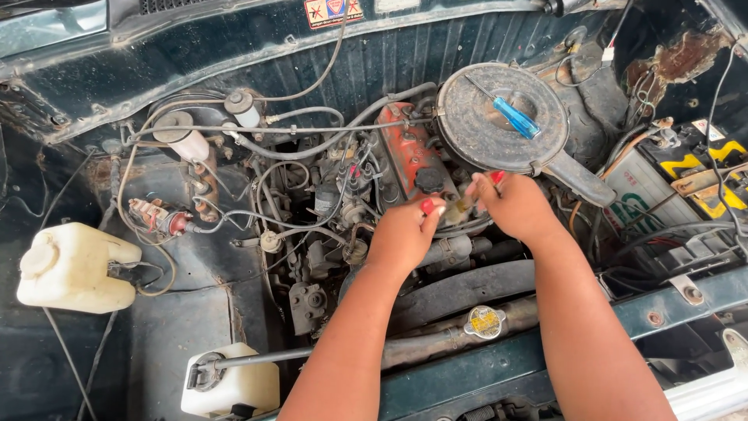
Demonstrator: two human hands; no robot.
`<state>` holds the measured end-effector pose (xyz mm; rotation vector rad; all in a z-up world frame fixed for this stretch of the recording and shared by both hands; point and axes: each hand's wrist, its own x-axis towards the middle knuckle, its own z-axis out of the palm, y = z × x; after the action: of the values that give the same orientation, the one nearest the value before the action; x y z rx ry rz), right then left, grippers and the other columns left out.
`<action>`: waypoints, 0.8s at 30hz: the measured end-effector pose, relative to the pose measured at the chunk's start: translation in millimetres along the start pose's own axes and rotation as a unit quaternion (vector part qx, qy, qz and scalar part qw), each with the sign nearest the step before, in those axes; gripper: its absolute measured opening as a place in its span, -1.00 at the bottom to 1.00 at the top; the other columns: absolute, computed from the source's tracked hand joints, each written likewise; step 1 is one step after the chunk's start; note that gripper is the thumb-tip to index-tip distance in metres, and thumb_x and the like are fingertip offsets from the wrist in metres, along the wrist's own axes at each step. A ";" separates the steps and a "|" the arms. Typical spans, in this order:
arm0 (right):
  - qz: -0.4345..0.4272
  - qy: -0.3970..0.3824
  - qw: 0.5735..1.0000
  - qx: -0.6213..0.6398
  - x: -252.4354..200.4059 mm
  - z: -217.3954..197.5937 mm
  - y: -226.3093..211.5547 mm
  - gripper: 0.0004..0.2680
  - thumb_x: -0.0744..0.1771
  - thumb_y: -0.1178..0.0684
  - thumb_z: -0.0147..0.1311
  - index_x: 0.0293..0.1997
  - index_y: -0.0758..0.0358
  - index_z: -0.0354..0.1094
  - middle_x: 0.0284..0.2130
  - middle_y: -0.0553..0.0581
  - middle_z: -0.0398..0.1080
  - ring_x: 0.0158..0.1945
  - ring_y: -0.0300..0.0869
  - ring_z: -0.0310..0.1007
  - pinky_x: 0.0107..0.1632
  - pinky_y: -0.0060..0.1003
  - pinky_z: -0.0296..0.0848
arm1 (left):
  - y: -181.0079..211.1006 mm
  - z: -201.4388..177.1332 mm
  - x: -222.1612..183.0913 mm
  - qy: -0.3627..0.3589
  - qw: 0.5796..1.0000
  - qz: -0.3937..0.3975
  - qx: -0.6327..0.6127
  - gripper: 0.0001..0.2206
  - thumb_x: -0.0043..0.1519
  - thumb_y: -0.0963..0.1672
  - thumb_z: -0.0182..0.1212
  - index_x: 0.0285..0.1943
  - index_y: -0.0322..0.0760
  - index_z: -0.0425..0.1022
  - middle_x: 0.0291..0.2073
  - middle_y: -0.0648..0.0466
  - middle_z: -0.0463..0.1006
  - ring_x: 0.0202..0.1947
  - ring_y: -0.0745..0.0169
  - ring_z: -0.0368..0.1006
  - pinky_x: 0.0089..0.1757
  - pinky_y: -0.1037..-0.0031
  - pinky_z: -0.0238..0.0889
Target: Cleaning the radiator and engine bay area of a car using a small brush to remove dust and debris.
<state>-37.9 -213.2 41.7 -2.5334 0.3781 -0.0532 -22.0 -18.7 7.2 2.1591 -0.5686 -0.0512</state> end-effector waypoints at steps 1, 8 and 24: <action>0.000 -0.001 1.000 0.000 5.5 3.3 14.4 -0.57 0.44 -0.27 -0.14 -0.41 0.22 0.56 -0.41 0.38 0.55 -0.16 0.24 0.57 -0.18 0.08 0.51 | -6.8 4.3 1.9 0.000 1.000 -0.001 0.000 -0.76 0.37 -0.04 0.07 0.10 0.05 0.62 -0.30 -0.19 0.67 -0.20 -0.29 0.60 -0.18 0.07 0.54; 0.002 0.034 0.979 -0.199 23.4 9.3 46.5 -0.62 0.47 -0.26 -0.22 -0.10 0.22 0.49 -0.39 0.29 0.51 -0.23 0.13 0.60 -0.24 -0.03 0.58 | -25.0 10.9 11.4 -0.010 0.998 -0.056 0.038 -0.70 0.40 0.00 -0.04 0.13 0.02 0.61 -0.30 -0.12 0.67 -0.19 -0.16 0.62 -0.19 0.16 0.54; -0.113 0.011 0.987 -0.114 7.2 16.8 12.0 -0.57 0.44 -0.12 -0.17 -0.60 0.32 0.34 -0.67 0.38 0.42 -0.42 0.26 0.51 -0.27 0.05 0.47 | -27.2 -4.4 12.1 0.084 0.981 -0.091 0.148 -0.61 0.43 0.04 -0.12 0.03 -0.21 0.61 -0.39 -0.06 0.61 -0.26 -0.08 0.63 -0.24 0.17 0.54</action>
<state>-32.1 -215.8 20.8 -2.7944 0.1061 -0.1308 0.2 -6.5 -9.1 2.4712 -0.2943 0.1235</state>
